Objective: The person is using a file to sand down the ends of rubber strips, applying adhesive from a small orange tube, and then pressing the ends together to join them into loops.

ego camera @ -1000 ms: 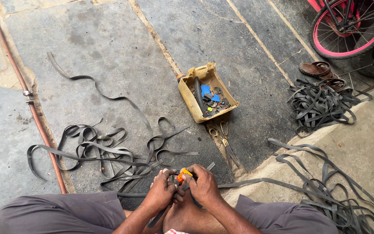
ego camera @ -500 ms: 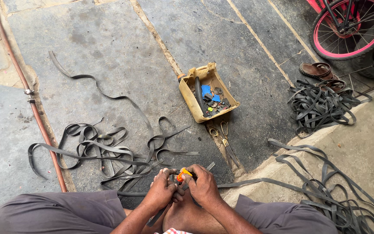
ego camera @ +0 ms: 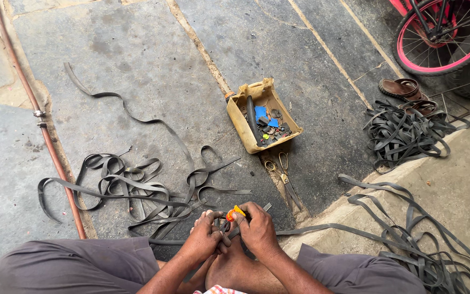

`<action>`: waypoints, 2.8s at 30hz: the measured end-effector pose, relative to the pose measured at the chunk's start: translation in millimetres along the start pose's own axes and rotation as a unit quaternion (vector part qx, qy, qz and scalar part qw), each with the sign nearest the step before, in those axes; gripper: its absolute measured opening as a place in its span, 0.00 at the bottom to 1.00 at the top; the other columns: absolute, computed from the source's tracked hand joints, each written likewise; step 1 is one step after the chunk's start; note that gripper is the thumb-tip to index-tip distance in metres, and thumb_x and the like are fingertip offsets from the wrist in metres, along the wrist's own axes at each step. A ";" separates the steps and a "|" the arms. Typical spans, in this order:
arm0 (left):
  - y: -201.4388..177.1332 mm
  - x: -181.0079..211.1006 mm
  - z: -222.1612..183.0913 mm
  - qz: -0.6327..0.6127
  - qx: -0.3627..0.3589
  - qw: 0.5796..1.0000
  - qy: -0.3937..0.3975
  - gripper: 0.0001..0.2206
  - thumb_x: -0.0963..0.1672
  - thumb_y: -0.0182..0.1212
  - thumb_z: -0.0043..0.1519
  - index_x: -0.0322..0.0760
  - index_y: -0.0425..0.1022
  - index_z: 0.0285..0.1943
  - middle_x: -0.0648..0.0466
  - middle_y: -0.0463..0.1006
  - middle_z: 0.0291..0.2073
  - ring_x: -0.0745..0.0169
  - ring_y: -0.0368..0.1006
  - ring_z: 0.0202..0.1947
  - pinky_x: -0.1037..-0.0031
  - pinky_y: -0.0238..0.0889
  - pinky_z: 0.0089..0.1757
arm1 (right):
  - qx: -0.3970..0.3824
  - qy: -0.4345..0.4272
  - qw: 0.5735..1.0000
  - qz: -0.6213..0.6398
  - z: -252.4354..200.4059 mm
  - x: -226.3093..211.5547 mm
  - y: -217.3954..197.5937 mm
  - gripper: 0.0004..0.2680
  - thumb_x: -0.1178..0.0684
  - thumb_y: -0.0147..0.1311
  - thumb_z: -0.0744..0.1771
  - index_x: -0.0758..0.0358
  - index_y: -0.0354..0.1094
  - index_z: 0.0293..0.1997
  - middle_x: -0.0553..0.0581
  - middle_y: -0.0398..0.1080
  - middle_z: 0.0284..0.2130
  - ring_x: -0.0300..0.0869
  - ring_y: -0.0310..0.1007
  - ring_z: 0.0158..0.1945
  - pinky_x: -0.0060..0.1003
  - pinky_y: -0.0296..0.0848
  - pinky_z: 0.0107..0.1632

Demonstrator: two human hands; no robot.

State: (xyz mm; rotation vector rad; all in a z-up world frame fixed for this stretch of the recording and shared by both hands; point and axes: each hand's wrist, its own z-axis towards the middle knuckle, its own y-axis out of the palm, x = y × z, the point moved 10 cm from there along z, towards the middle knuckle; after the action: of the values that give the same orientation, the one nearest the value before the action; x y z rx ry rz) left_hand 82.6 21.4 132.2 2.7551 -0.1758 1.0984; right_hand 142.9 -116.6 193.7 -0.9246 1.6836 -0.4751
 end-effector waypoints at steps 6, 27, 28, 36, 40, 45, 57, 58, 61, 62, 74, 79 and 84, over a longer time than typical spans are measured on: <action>-2.7 8.9 -3.5 0.058 0.010 0.998 0.019 0.27 0.36 0.52 0.60 0.38 0.60 0.72 0.51 0.82 0.28 0.68 0.79 0.22 0.75 0.76 0.30 | 0.022 0.000 1.000 0.009 1.6 3.1 -1.3 0.08 0.48 0.57 0.67 0.62 0.69 0.39 0.54 0.75 0.33 0.42 0.78 0.39 0.41 0.76 0.43; -0.4 -1.0 0.8 0.043 -0.008 0.999 0.000 0.26 0.37 0.50 0.62 0.40 0.57 0.73 0.50 0.82 0.27 0.67 0.76 0.20 0.74 0.72 0.28 | -0.006 0.106 0.993 -0.043 27.5 68.2 4.4 0.09 0.47 0.58 0.68 0.61 0.71 0.42 0.56 0.75 0.29 0.42 0.75 0.31 0.41 0.74 0.35; -0.7 -2.8 2.6 0.046 -0.007 0.999 0.004 0.26 0.37 0.50 0.62 0.40 0.58 0.73 0.50 0.82 0.27 0.67 0.76 0.20 0.75 0.72 0.28 | -0.032 0.173 0.983 -0.055 34.3 97.3 11.0 0.09 0.45 0.57 0.69 0.60 0.70 0.44 0.56 0.75 0.28 0.42 0.74 0.30 0.40 0.73 0.33; 4.0 -12.4 8.0 -0.062 -0.018 0.998 -0.016 0.26 0.36 0.47 0.64 0.39 0.54 0.74 0.45 0.81 0.29 0.62 0.77 0.24 0.72 0.71 0.29 | 0.067 0.269 0.887 0.370 121.4 216.0 37.3 0.13 0.53 0.54 0.68 0.65 0.65 0.57 0.59 0.77 0.35 0.39 0.75 0.27 0.34 0.75 0.28; 3.2 -15.2 5.7 -0.084 -0.021 0.994 -0.060 0.26 0.37 0.46 0.67 0.41 0.50 0.76 0.44 0.83 0.33 0.62 0.80 0.29 0.72 0.76 0.34 | 0.087 0.281 0.854 0.428 119.2 189.7 27.3 0.14 0.54 0.48 0.70 0.59 0.59 0.65 0.63 0.76 0.40 0.41 0.77 0.33 0.34 0.79 0.34; 4.9 -12.2 9.9 -0.095 -0.026 0.994 -0.044 0.25 0.37 0.46 0.67 0.39 0.52 0.75 0.43 0.83 0.33 0.61 0.81 0.29 0.71 0.76 0.35 | 0.022 -0.016 0.997 -0.070 73.4 72.0 4.0 0.14 0.55 0.55 0.68 0.52 0.66 0.61 0.59 0.72 0.52 0.46 0.75 0.48 0.42 0.75 0.49; 5.3 -9.2 10.9 -0.106 -0.022 0.994 -0.015 0.25 0.36 0.47 0.65 0.35 0.55 0.73 0.43 0.82 0.32 0.62 0.79 0.27 0.71 0.74 0.32 | -0.030 -0.363 0.911 -0.193 -47.2 -34.7 -0.1 0.21 0.57 0.57 0.64 0.49 0.65 0.66 0.68 0.58 0.63 0.59 0.62 0.63 0.56 0.62 0.63; 5.5 -9.0 11.3 -0.120 -0.025 0.992 -0.012 0.25 0.36 0.46 0.65 0.35 0.55 0.73 0.43 0.81 0.32 0.61 0.78 0.26 0.71 0.73 0.32 | -0.028 -0.371 0.906 -0.202 -47.3 -34.8 2.0 0.21 0.57 0.56 0.64 0.48 0.66 0.66 0.68 0.58 0.64 0.60 0.61 0.65 0.57 0.60 0.64; 2.7 -9.9 11.8 -0.112 -0.015 0.993 -0.016 0.26 0.36 0.46 0.64 0.36 0.53 0.74 0.44 0.81 0.34 0.63 0.78 0.28 0.72 0.75 0.33 | -0.020 -0.373 0.899 -0.227 -47.3 -33.1 7.5 0.22 0.57 0.55 0.63 0.48 0.66 0.66 0.69 0.58 0.63 0.60 0.60 0.65 0.58 0.58 0.65; 1.8 -9.1 11.2 -0.102 -0.013 0.995 -0.015 0.26 0.36 0.46 0.64 0.36 0.53 0.74 0.44 0.81 0.34 0.62 0.79 0.28 0.72 0.75 0.33 | -0.024 -0.370 0.902 -0.222 -47.1 -32.5 7.9 0.21 0.57 0.55 0.64 0.49 0.66 0.66 0.68 0.59 0.63 0.59 0.60 0.66 0.58 0.57 0.66; -0.9 1.3 1.9 -0.060 -0.001 0.998 -0.030 0.26 0.37 0.47 0.65 0.35 0.52 0.75 0.45 0.81 0.33 0.63 0.80 0.29 0.72 0.74 0.32 | -0.032 -0.367 0.900 -0.233 -39.8 -26.5 18.1 0.21 0.60 0.53 0.63 0.50 0.66 0.65 0.68 0.59 0.64 0.59 0.57 0.68 0.61 0.55 0.67; 1.1 0.7 5.5 -0.082 -0.008 0.996 -0.019 0.26 0.36 0.46 0.65 0.35 0.53 0.75 0.45 0.81 0.34 0.63 0.80 0.29 0.72 0.75 0.33 | -0.011 -0.357 0.906 -0.225 -37.1 -24.2 14.1 0.20 0.59 0.53 0.64 0.50 0.67 0.63 0.67 0.60 0.64 0.59 0.59 0.68 0.60 0.56 0.68; 2.0 -1.3 6.7 -0.075 -0.006 0.997 -0.026 0.26 0.36 0.46 0.65 0.36 0.53 0.75 0.45 0.81 0.34 0.64 0.80 0.29 0.73 0.73 0.32 | -0.010 -0.375 0.904 -0.207 -38.5 -29.3 9.2 0.21 0.59 0.53 0.63 0.51 0.66 0.66 0.69 0.59 0.64 0.61 0.59 0.68 0.59 0.57 0.67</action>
State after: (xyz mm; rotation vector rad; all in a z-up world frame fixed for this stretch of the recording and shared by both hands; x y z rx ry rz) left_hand 85.8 18.1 126.8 2.7370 0.0174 0.9849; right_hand 106.4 -93.8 217.6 -1.2855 0.7916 -0.3123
